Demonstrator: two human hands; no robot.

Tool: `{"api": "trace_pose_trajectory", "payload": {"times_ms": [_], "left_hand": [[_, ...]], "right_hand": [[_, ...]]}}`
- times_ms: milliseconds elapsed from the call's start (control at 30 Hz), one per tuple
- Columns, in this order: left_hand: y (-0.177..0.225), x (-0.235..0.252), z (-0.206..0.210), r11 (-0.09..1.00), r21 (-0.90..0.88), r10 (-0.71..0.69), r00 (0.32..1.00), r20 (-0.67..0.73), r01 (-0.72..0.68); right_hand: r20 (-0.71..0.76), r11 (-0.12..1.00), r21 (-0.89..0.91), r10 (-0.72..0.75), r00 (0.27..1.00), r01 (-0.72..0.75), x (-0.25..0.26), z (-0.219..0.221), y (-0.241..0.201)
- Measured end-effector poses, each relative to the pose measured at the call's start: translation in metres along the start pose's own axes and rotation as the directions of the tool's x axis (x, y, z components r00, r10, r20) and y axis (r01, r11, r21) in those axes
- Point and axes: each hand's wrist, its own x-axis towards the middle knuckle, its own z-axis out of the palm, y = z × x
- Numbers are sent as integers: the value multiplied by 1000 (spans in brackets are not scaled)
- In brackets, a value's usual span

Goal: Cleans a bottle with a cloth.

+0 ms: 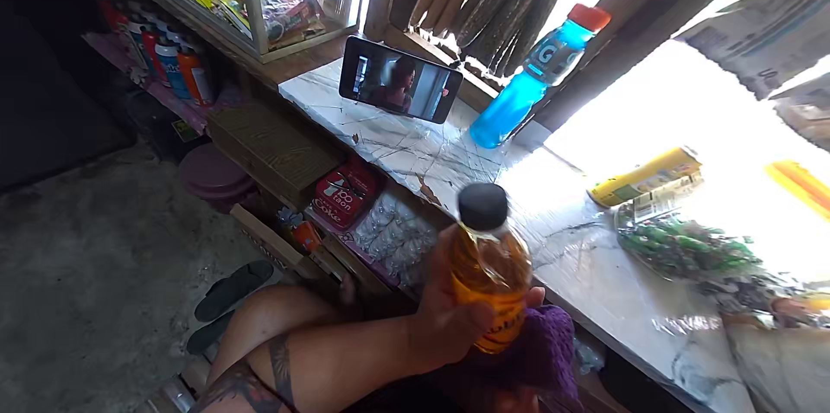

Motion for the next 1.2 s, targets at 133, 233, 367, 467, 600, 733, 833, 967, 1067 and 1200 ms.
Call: {"api": "trace_pose_trajectory", "payload": {"times_ms": [133, 233, 367, 467, 600, 733, 833, 967, 1067, 1200], "left_hand": [[-14, 4, 7, 991, 84, 91, 988, 124, -102], [-22, 2, 7, 986, 149, 39, 979, 200, -69], [-28, -2, 8, 986, 167, -26, 966, 257, -18], [-29, -1, 7, 983, 184, -26, 964, 264, -24], [-25, 2, 5, 983, 181, -56, 970, 238, 12], [-19, 5, 3, 995, 9, -96, 972, 214, 96], [-13, 8, 2, 986, -113, -98, 974, 202, 123], [-5, 12, -1, 968, -215, -91, 982, 165, 126], [-4, 10, -6, 936, -302, -165, 983, 82, 182], [-1, 10, -11, 838, -444, -376, 926, -45, 318]], "right_hand": [[35, 973, 208, 95, 995, -100, 14, -6, -19], [60, 886, 397, 234, 970, -238, 2, -23, -23], [-138, 825, 467, 423, 895, -318, 31, -6, -50], [-147, 806, 532, 392, 908, -261, 37, -9, -51], [-132, 703, 670, 428, 894, -238, 33, -9, -52], [-70, 631, 738, 428, 901, -242, 13, -9, -55], [120, 838, 473, 246, 962, -273, -6, -26, -22], [78, 932, 295, 197, 977, -211, -43, -26, 2], [65, 971, 172, 159, 985, -168, -57, -14, 14], [92, 928, 301, 200, 976, -218, -34, 4, -2]]}}
